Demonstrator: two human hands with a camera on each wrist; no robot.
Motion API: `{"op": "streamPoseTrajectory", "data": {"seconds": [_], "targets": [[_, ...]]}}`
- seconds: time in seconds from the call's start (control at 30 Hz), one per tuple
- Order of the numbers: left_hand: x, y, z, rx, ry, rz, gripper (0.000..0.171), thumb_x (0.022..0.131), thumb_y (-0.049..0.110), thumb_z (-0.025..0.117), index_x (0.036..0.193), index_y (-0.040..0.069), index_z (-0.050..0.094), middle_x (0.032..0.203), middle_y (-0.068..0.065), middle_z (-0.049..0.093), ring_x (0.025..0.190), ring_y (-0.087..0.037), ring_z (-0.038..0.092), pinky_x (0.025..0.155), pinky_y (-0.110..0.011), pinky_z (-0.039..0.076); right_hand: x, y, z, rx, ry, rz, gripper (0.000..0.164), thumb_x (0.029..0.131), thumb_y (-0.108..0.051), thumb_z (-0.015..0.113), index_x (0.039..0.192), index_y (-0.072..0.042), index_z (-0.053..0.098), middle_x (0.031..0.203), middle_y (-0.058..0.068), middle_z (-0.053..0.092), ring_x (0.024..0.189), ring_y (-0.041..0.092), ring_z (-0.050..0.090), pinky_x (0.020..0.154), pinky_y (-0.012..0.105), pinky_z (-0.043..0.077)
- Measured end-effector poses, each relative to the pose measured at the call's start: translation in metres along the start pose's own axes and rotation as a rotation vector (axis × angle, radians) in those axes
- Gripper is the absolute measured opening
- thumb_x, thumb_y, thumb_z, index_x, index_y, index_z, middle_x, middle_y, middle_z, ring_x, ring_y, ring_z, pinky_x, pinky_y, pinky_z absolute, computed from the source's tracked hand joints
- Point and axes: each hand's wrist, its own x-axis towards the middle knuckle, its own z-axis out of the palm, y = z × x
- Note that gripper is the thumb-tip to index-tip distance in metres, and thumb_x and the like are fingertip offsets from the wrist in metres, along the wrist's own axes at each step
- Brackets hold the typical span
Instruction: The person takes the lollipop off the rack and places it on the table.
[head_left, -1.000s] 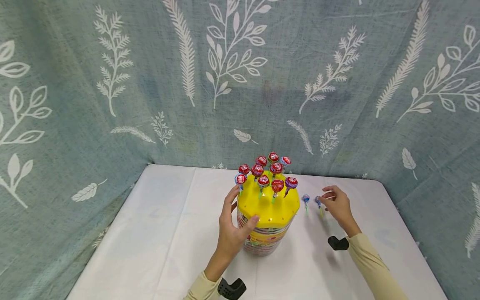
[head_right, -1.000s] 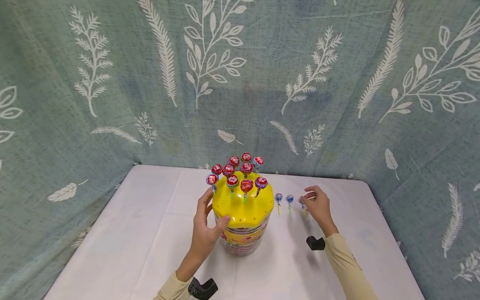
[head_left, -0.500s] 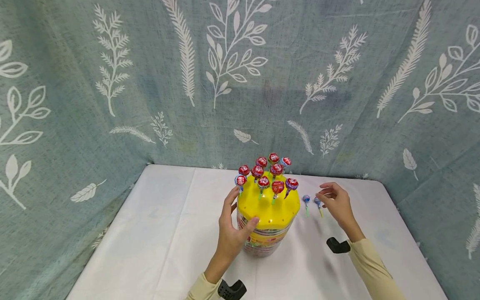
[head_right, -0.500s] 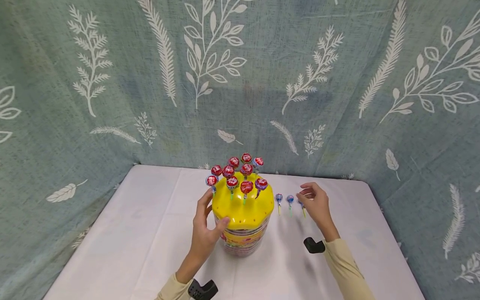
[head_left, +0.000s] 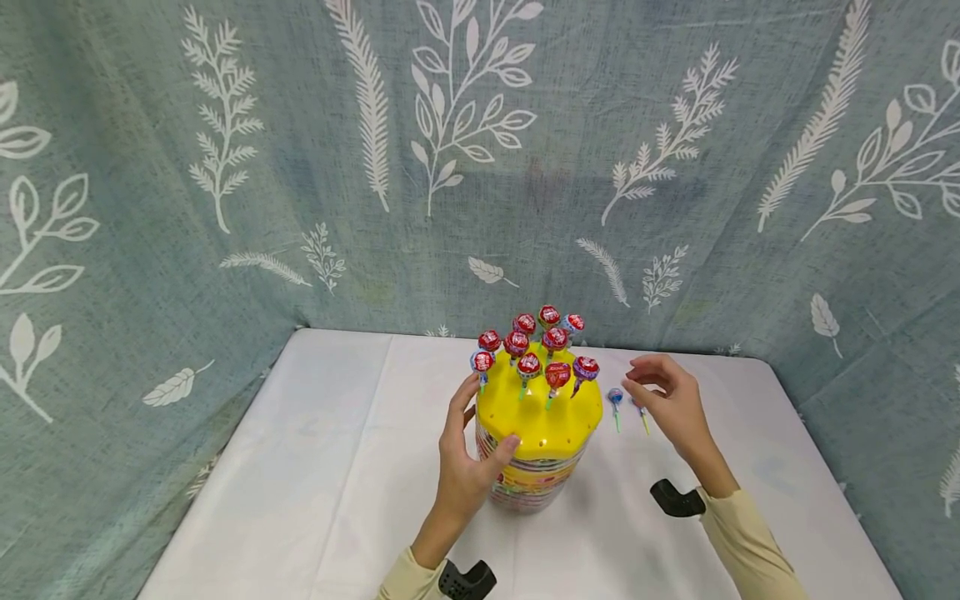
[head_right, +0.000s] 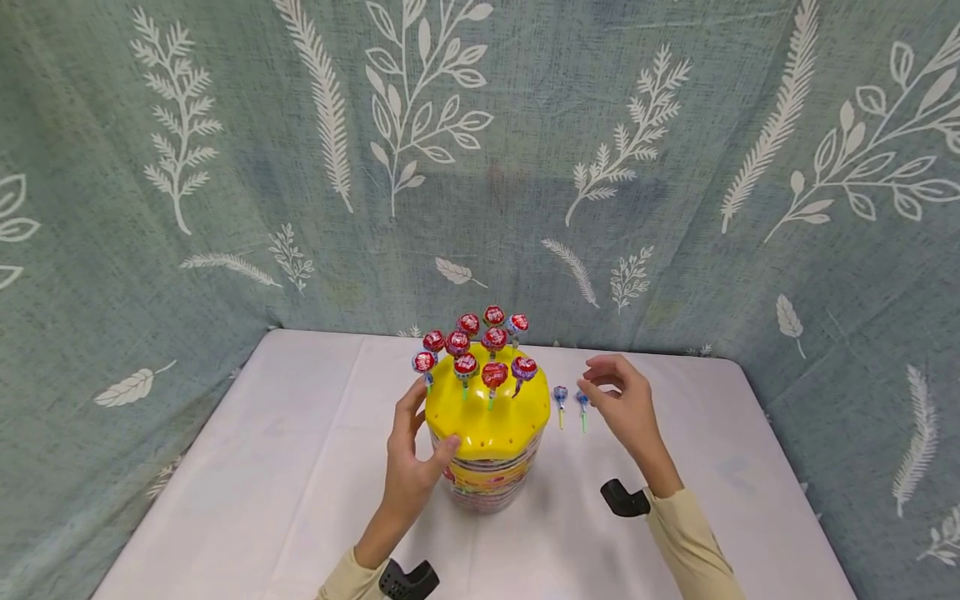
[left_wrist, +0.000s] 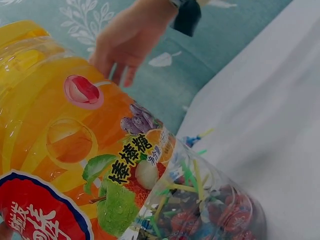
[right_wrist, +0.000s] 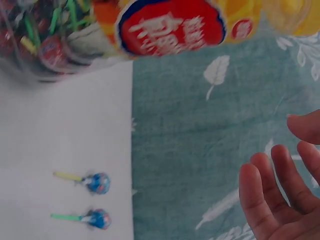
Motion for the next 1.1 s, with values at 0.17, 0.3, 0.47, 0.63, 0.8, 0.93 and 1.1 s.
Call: {"op": "streamPoseTrajectory", "data": {"seconds": [0.17, 0.3, 0.47, 0.63, 0.8, 0.93, 1.1], "targets": [[0.0, 0.001, 0.001, -0.011, 0.003, 0.009, 0.071, 0.081, 0.031, 0.067, 0.143, 0.024, 0.034, 0.149, 0.004, 0.033, 0.134, -0.021, 0.034, 0.101, -0.052, 0.033, -0.003, -0.022, -0.002, 0.061, -0.02, -0.045, 0.027, 0.087, -0.01, 0.067, 0.111, -0.003, 0.058, 0.101, 0.014, 0.062, 0.088, 0.011, 0.06, 0.066, 0.023, 0.054], [-0.001, 0.001, 0.001, -0.006, 0.005, 0.01, 0.071, 0.081, 0.031, 0.067, 0.143, 0.023, 0.034, 0.149, 0.004, 0.033, 0.133, -0.021, 0.035, 0.101, -0.052, 0.034, -0.005, -0.04, -0.002, 0.118, -0.026, -0.083, 0.027, 0.087, -0.007, 0.066, 0.112, -0.001, 0.058, 0.103, 0.015, 0.061, 0.09, 0.014, 0.06, 0.069, 0.022, 0.053], [-0.001, 0.006, 0.0, 0.004, 0.013, -0.002, 0.072, 0.08, 0.027, 0.067, 0.143, 0.016, 0.034, 0.148, 0.0, 0.034, 0.133, -0.023, 0.035, 0.101, -0.053, 0.034, -0.008, -0.061, 0.001, 0.179, -0.04, -0.119, 0.026, 0.087, -0.003, 0.065, 0.112, -0.001, 0.058, 0.103, 0.014, 0.061, 0.092, 0.016, 0.061, 0.075, 0.022, 0.052], [0.003, 0.03, -0.003, -0.018, 0.006, -0.009, 0.067, 0.081, 0.021, 0.066, 0.139, 0.005, 0.037, 0.146, -0.008, 0.037, 0.131, -0.026, 0.037, 0.1, -0.054, 0.034, -0.011, -0.079, 0.003, 0.242, -0.065, -0.179, 0.025, 0.086, 0.003, 0.064, 0.11, 0.002, 0.058, 0.101, 0.016, 0.06, 0.092, 0.018, 0.06, 0.077, 0.022, 0.052], [0.006, 0.041, -0.003, -0.027, -0.008, -0.024, 0.066, 0.082, 0.021, 0.065, 0.138, 0.002, 0.037, 0.145, -0.008, 0.037, 0.131, -0.025, 0.036, 0.1, -0.054, 0.034, -0.016, -0.095, 0.005, 0.266, -0.088, -0.28, 0.028, 0.083, 0.011, 0.063, 0.109, 0.005, 0.058, 0.099, 0.016, 0.059, 0.09, 0.019, 0.06, 0.076, 0.022, 0.052], [0.006, 0.037, -0.001, -0.031, -0.002, -0.032, 0.067, 0.081, 0.023, 0.065, 0.139, 0.005, 0.036, 0.146, -0.006, 0.036, 0.132, -0.024, 0.035, 0.1, -0.055, 0.033, -0.018, -0.105, 0.009, 0.278, -0.115, -0.318, 0.033, 0.08, 0.015, 0.063, 0.111, 0.005, 0.058, 0.102, 0.012, 0.058, 0.092, 0.018, 0.059, 0.076, 0.023, 0.052], [0.007, 0.038, -0.001, -0.025, 0.001, -0.043, 0.067, 0.081, 0.023, 0.065, 0.138, 0.004, 0.036, 0.146, -0.007, 0.036, 0.133, -0.025, 0.034, 0.1, -0.056, 0.033, -0.021, -0.112, 0.015, 0.27, -0.148, -0.359, 0.042, 0.077, 0.018, 0.065, 0.115, 0.003, 0.056, 0.106, 0.01, 0.059, 0.094, 0.017, 0.06, 0.076, 0.024, 0.052]]}}
